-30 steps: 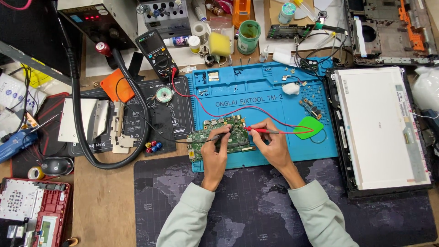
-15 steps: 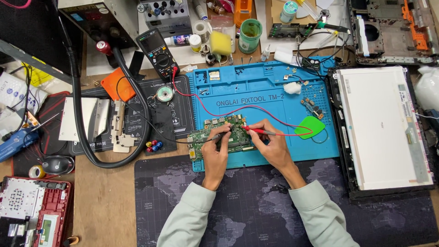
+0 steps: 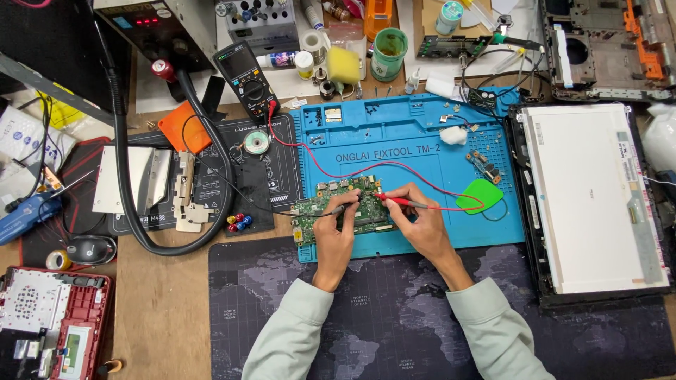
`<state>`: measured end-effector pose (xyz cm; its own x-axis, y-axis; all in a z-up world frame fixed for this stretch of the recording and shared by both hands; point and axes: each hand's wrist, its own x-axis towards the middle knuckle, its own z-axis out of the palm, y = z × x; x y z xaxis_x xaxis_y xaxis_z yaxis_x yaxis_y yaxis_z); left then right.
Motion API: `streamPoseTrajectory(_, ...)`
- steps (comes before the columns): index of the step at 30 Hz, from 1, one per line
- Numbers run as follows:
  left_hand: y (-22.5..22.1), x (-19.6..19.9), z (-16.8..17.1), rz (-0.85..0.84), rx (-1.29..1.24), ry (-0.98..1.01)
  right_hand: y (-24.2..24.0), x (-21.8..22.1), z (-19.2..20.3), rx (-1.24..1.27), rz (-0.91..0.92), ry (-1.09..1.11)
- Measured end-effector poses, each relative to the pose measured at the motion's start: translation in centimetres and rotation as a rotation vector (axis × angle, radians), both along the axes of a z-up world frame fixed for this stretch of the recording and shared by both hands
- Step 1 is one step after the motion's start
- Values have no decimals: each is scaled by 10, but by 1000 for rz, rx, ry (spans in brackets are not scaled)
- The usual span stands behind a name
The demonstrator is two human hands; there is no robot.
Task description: Testing a laptop motherboard using multimeter probes at a repair bench
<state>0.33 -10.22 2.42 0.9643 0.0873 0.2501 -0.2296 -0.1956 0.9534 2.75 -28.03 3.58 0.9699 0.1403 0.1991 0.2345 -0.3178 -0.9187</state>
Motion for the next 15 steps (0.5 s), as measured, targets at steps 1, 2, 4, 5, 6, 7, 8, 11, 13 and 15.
streamPoseTrajectory(1,0,0,0,1,-1,1,0,0,-1,-1,1,1)
streamPoseTrajectory(2,1,0,1,-1,7,-2,0,0,-2,-2,-1,0)
streamPoseTrajectory(4,1,0,2,0,14,-5,1,1,-1,-3,0,-2)
streamPoseTrajectory(5,2,0,3,2,16,-8,1,1,0,-3,-5,1)
streamPoseTrajectory(6,2,-1,4,6,18,-13,2,1,1,-2,-8,2)
streamPoseTrajectory(7,1,0,4,10,18,-15,1,1,-3,-2,-4,1)
streamPoseTrajectory(8,1,-1,4,14,25,-18,0,1,-7,-6,-7,-1)
streamPoseTrajectory(11,0,-1,6,28,27,-16,1,0,-7,-19,-8,-6)
streamPoseTrajectory(13,1,-1,3,38,20,-10,3,0,-5,-29,-5,-8)
streamPoseTrajectory(15,2,1,-5,1,-36,-10,4,-2,-4,-20,-20,-13)
